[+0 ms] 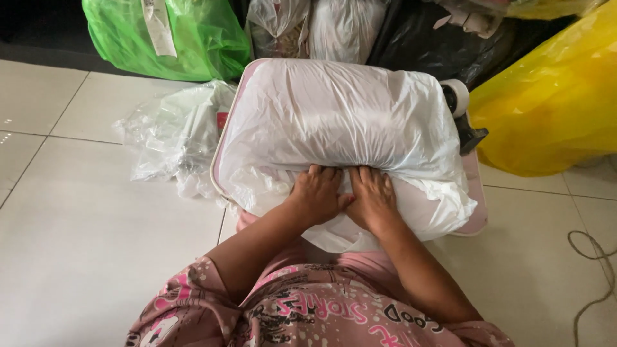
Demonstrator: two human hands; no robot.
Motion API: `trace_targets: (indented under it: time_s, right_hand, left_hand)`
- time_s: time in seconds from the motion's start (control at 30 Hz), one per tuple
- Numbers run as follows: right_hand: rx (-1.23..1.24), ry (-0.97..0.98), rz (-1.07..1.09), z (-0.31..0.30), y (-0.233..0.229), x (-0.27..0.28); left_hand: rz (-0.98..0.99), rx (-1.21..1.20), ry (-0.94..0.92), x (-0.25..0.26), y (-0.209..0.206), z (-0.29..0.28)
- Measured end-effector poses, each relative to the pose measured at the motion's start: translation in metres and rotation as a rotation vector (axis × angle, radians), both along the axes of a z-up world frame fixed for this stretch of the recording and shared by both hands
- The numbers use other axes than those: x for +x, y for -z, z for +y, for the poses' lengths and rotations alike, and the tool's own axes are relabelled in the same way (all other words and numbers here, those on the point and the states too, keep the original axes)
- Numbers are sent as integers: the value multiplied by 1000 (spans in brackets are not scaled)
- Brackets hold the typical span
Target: The person wraps a rectangular package in a white plastic bag, then places it inside a larger blue shipping bag with a label. They then unwrap a loaf of bread from a clear plastic bag, rewrap it, and place it back into the white bag. Finally, they re-seal the white bag containing the bread.
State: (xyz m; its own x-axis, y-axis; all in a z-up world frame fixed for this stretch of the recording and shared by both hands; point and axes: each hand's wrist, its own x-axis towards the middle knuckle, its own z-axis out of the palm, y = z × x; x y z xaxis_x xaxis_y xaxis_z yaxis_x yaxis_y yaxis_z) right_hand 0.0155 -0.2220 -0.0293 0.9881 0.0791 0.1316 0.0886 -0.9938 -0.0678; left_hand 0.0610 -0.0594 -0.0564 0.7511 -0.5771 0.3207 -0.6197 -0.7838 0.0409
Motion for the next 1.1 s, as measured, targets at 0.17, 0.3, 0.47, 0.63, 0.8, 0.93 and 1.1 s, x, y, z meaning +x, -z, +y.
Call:
trace_targets:
  time_s: [0.17, 0.3, 0.47, 0.63, 0.8, 0.93, 1.1]
  right_hand:
    - [7, 84, 203, 8, -18, 5]
    - [-2, 74, 214, -9, 13, 19]
    - [-10, 29, 270, -3, -21, 8]
    - [230, -270, 19, -20, -49, -11]
    - [533, -218, 69, -44, -87, -43]
    - [661, -183, 263, -55, -100, -63]
    - [615, -402, 373, -62, -103, -78]
  left_hand:
    - [139, 82, 21, -8, -27, 3]
    - [147, 77, 19, -8, -18, 4]
    - [80, -226, 158, -13, -39, 13]
    - [-25, -217, 75, 9, 10, 7]
    - [-194, -338, 78, 14, 29, -3]
    - [-209, -342, 103, 14, 23, 3]
    - [-86, -254, 95, 12, 15, 5]
